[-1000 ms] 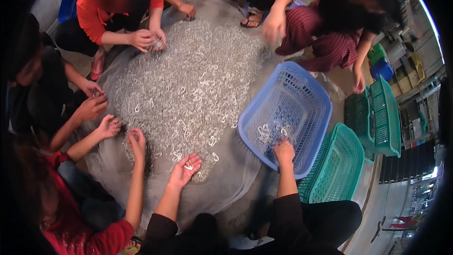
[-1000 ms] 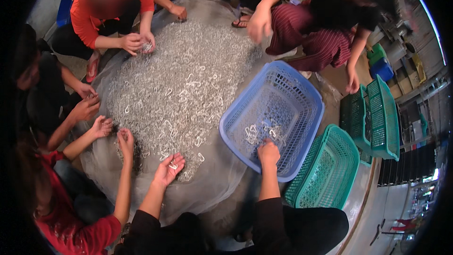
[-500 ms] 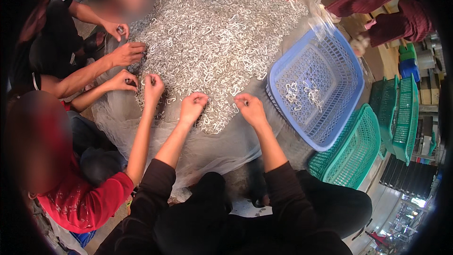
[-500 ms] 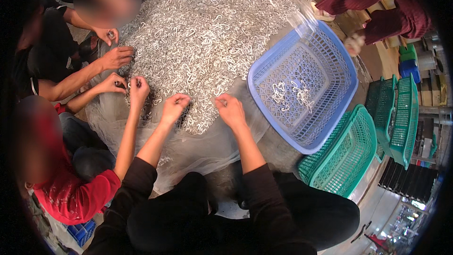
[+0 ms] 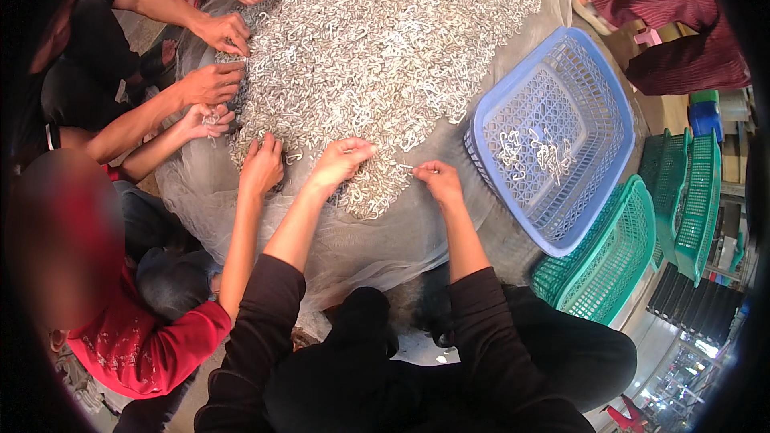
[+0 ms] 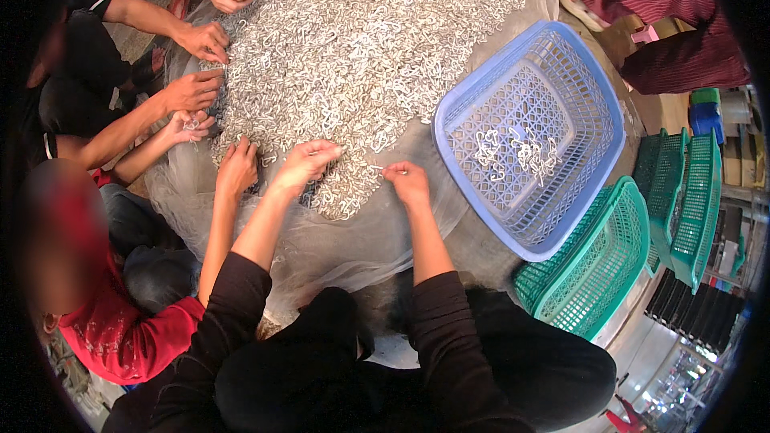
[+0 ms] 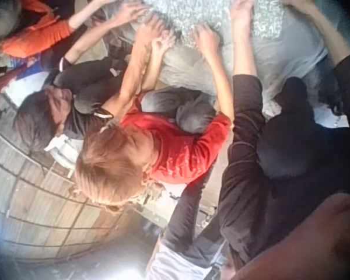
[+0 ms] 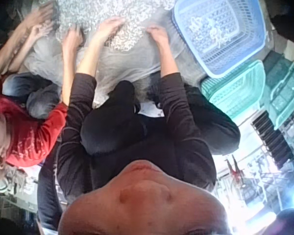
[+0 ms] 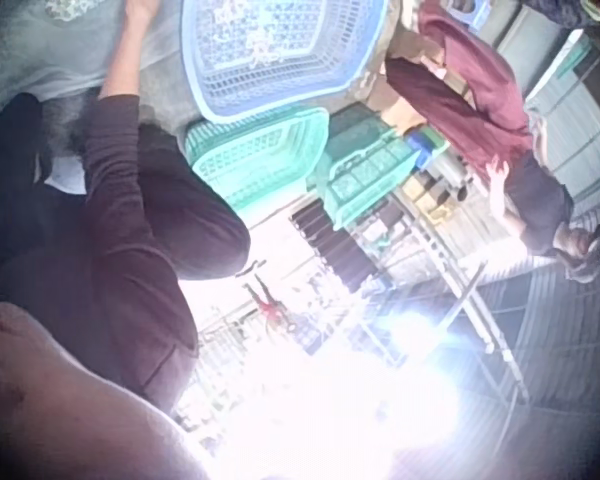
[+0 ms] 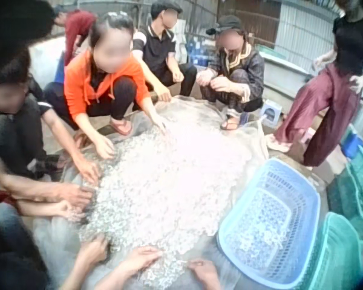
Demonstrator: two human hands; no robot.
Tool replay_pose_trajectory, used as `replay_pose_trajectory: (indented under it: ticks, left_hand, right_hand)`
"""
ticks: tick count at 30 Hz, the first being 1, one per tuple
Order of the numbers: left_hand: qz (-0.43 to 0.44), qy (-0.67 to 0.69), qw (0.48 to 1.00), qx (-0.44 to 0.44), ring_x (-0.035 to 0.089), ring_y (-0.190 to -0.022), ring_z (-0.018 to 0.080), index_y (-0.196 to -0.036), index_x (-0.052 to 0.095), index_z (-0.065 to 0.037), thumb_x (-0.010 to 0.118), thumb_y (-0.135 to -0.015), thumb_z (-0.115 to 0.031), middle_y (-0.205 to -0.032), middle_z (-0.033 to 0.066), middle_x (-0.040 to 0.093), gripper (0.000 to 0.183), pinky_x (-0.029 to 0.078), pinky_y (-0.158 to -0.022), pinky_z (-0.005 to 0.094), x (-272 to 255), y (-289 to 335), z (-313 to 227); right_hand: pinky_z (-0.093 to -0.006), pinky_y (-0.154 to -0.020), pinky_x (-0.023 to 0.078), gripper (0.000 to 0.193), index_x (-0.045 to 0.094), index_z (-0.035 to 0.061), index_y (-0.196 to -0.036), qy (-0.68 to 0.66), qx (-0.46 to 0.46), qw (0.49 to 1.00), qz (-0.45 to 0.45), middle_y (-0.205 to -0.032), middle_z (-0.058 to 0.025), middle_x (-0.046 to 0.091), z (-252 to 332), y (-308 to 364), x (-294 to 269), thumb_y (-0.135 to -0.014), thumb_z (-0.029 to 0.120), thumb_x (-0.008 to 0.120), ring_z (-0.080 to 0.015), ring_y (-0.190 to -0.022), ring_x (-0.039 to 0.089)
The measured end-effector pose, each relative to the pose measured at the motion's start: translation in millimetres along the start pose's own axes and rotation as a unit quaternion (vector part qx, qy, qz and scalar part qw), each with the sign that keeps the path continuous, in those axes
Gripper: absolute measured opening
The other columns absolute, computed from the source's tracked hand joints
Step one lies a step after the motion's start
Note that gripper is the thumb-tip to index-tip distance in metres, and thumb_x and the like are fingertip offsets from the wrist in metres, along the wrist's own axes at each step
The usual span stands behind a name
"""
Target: The person sorts small metal hooks by hand from a large pile on the floor into colored plastic baskets.
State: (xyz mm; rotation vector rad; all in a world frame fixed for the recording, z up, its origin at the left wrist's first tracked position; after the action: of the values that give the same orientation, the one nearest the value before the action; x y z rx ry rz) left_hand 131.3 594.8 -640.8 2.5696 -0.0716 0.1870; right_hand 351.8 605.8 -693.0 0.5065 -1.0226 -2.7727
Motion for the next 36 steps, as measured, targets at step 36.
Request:
replay_pose_trajectory:
  ticks: [36]
  left_hand:
    - [0.062,0.406,0.911,0.043,0.054,-0.103,0.0314,-0.096,0.052,-0.002,0.055,-0.082,-0.011,-0.111,0.0188,0.052,0.018,0.051,-0.076,0.0378,-34,42,-21]
  right_hand:
    - [-0.0348,-0.063,0.046,0.022,0.060,0.0056,-0.077,0.250,-0.094,0.960,-0.086,-0.075,-0.0077,0.064,64,-11,7,-0.070,0.024,0.069,-0.0215,-0.071,0.062]
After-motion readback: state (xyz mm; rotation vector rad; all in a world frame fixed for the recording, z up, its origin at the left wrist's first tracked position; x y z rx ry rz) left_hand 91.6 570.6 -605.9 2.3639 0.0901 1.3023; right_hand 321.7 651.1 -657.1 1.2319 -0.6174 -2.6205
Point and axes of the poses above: each hand's wrist, its own y-axis away from the middle knuckle, its own x-axis out of the palm, z = x × y, the point moved 8 cm from there along -y, towards the middle knuckle
